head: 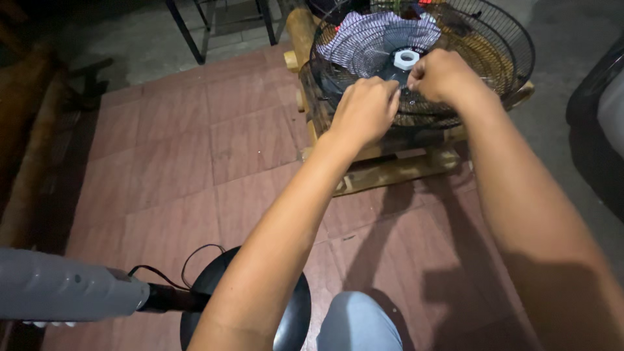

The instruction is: The person disassembles a standing electric fan by removing the front grille, fan blades, and motor housing from the stand. They then detach the stand pole from the base and use a screwdriver to loosen the base assembly.

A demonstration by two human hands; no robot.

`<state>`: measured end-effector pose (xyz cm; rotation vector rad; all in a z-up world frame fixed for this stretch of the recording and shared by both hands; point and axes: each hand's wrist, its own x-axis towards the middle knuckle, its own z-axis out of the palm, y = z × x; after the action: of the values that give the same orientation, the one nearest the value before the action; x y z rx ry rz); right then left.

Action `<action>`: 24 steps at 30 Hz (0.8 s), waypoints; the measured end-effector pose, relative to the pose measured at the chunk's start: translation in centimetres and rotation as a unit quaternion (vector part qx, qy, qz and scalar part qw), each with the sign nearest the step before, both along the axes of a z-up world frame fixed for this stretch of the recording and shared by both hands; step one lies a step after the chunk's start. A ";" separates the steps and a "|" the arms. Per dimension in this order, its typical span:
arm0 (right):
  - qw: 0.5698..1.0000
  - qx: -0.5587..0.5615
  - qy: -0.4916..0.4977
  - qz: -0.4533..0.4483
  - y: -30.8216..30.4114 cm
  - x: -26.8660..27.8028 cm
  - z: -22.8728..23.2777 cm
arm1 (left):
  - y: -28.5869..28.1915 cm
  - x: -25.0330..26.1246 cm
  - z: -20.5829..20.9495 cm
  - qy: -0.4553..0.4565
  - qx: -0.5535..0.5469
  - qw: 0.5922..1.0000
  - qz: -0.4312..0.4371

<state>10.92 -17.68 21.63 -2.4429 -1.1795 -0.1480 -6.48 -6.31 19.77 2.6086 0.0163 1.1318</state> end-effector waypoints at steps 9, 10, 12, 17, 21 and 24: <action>0.992 0.100 -0.065 0.052 -1.3 -6.7 2.6 | 0.7 -3.1 -0.4 -0.093 -0.002 0.995 -0.043; 0.990 0.109 -0.076 0.053 -1.4 -7.9 2.9 | 0.6 -4.0 -0.5 -0.120 0.000 0.992 -0.046; 0.985 0.129 -0.097 0.061 -1.3 -10.5 3.3 | 0.4 -6.5 -0.6 -0.127 -0.010 0.991 -0.029; 0.964 0.196 -0.057 0.170 -0.2 -18.5 2.8 | -0.2 -15.6 -1.0 -0.140 -0.066 0.988 -0.013; 0.942 0.210 0.083 0.247 1.7 -26.4 0.1 | -1.5 -24.6 -2.5 -0.158 -0.117 0.979 0.057; 0.912 0.222 0.153 0.309 3.2 -32.1 -2.4 | -2.9 -31.2 -3.6 -0.148 -0.150 0.969 0.127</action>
<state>-21.19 -14.45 19.20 -1.5484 -1.5067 0.1401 -37.68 -9.21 16.12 2.1962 0.4343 1.4672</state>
